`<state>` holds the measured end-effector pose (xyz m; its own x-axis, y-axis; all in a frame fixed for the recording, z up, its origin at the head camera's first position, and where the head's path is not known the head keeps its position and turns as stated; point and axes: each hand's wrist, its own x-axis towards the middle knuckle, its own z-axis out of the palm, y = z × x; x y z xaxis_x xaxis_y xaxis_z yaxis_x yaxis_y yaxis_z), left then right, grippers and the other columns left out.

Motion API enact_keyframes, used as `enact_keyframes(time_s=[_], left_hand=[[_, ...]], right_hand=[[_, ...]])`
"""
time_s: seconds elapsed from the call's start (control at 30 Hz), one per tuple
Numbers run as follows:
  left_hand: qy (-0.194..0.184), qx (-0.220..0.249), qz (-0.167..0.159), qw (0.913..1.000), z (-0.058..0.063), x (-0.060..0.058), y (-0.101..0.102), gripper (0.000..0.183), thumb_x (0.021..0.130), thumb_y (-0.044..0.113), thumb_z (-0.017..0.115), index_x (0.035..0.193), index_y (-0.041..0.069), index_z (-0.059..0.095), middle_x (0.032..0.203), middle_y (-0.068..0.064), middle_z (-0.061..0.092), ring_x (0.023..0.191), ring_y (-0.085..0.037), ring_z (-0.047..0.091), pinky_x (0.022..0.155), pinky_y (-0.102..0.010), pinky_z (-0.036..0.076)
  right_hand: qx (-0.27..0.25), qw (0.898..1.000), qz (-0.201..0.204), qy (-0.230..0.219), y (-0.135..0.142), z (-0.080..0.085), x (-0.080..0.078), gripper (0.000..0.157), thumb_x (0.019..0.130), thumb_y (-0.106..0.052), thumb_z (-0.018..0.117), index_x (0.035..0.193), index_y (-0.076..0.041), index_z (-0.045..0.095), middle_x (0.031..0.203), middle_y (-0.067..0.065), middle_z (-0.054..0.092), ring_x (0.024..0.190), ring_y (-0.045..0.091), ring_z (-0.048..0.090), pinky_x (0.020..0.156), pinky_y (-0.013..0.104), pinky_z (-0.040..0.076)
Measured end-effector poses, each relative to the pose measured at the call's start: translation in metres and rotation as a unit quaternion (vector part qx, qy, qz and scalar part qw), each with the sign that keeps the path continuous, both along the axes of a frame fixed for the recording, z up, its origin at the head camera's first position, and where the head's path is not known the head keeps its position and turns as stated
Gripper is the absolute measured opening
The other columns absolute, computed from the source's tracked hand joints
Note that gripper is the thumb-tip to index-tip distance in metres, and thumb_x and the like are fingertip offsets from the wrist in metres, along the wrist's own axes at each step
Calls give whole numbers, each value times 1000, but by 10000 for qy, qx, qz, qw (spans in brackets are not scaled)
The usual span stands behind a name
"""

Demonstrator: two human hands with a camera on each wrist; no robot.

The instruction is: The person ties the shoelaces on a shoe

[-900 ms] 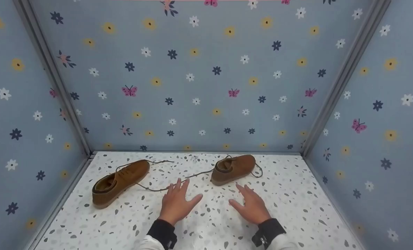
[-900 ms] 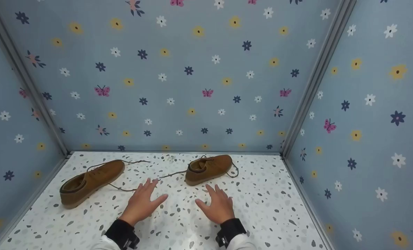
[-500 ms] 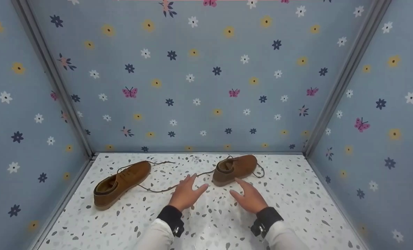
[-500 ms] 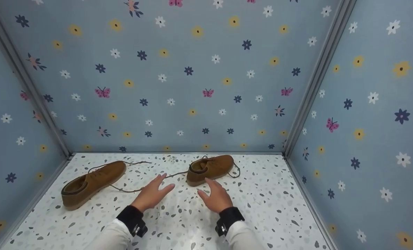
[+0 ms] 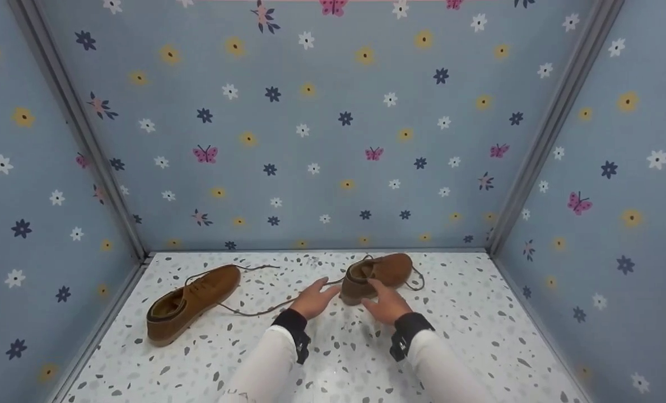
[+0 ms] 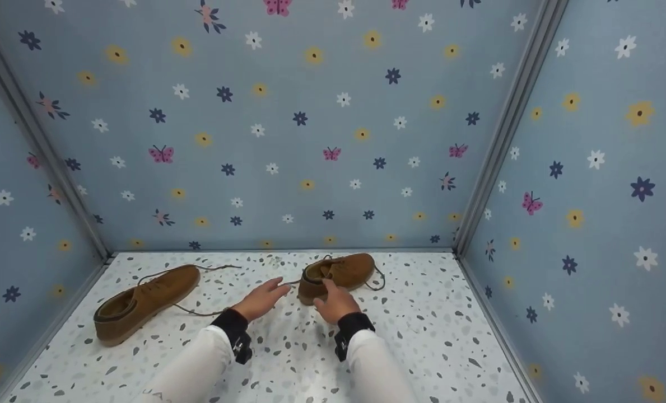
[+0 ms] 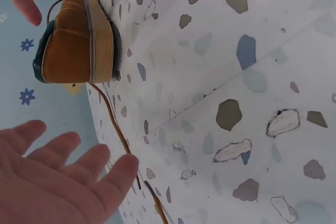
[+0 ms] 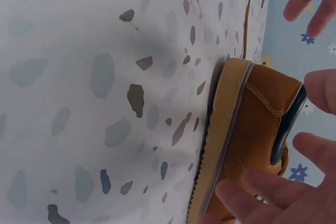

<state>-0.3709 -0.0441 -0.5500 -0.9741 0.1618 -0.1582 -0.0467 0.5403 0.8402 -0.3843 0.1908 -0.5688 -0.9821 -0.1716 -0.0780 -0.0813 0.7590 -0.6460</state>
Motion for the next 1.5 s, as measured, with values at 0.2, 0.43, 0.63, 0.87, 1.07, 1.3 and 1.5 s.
enact_keyframes(time_s=[0.2, 0.43, 0.63, 0.87, 1.07, 1.3, 1.5], left_hand=[[96, 241, -98, 9996, -1, -6, 7, 69, 108, 50, 43, 159, 3, 39, 162, -24, 44, 150, -42, 43, 122, -56, 37], [178, 268, -85, 9994, -1, -12, 23, 54, 110, 30, 40, 154, -1, 46, 154, -25, 53, 144, -43, 51, 119, -56, 41], [269, 479, -100, 9984, 1, -15, 39, 49, 108, 17, 36, 152, -2, 47, 153, -25, 54, 142, -42, 53, 117, -57, 43], [254, 654, 32, 9975, 0, -18, 51, 46, 105, 15, 38, 144, -2, 56, 142, -22, 63, 123, -33, 64, 97, -49, 55], [174, 564, 129, 9982, -2, -21, 48, 40, 107, 20, 41, 133, -3, 60, 124, -21, 67, 100, -27, 63, 79, -39, 52], [208, 494, -75, 9985, -2, -14, 36, 42, 107, 19, 40, 140, -1, 56, 137, -20, 64, 123, -32, 63, 101, -47, 53], [146, 680, -481, 9964, -1, -8, 26, 43, 104, 13, 44, 142, -1, 57, 140, -21, 64, 128, -36, 62, 106, -52, 51]], right_hand=[[73, 9998, -126, -121, -7, -9, -22, 64, 105, -26, 61, 163, -17, 35, 155, 20, 55, 129, 38, 63, 109, 56, 49], [28, 9999, -135, -14, -5, -14, -33, 52, 106, -12, 57, 156, -18, 44, 151, 19, 58, 119, 33, 66, 91, 49, 56], [5, 9997, -38, 242, -5, -13, -33, 43, 105, -9, 60, 146, -15, 52, 141, 18, 65, 117, 34, 68, 87, 46, 58], [184, 9982, 100, 563, 1, -12, -30, 28, 101, -14, 68, 128, -12, 60, 125, 15, 72, 110, 33, 70, 91, 48, 55], [362, 9960, 283, 766, 5, -11, -29, 21, 101, -14, 68, 120, -11, 61, 111, 12, 73, 98, 27, 69, 83, 45, 55], [385, 9946, 574, 777, 8, -10, -26, 18, 100, -14, 69, 116, -13, 63, 111, 11, 72, 103, 27, 69, 87, 46, 56], [553, 9938, 767, 586, 12, -8, -21, 15, 101, -17, 67, 115, -19, 60, 108, 5, 72, 96, 19, 67, 83, 42, 55]])
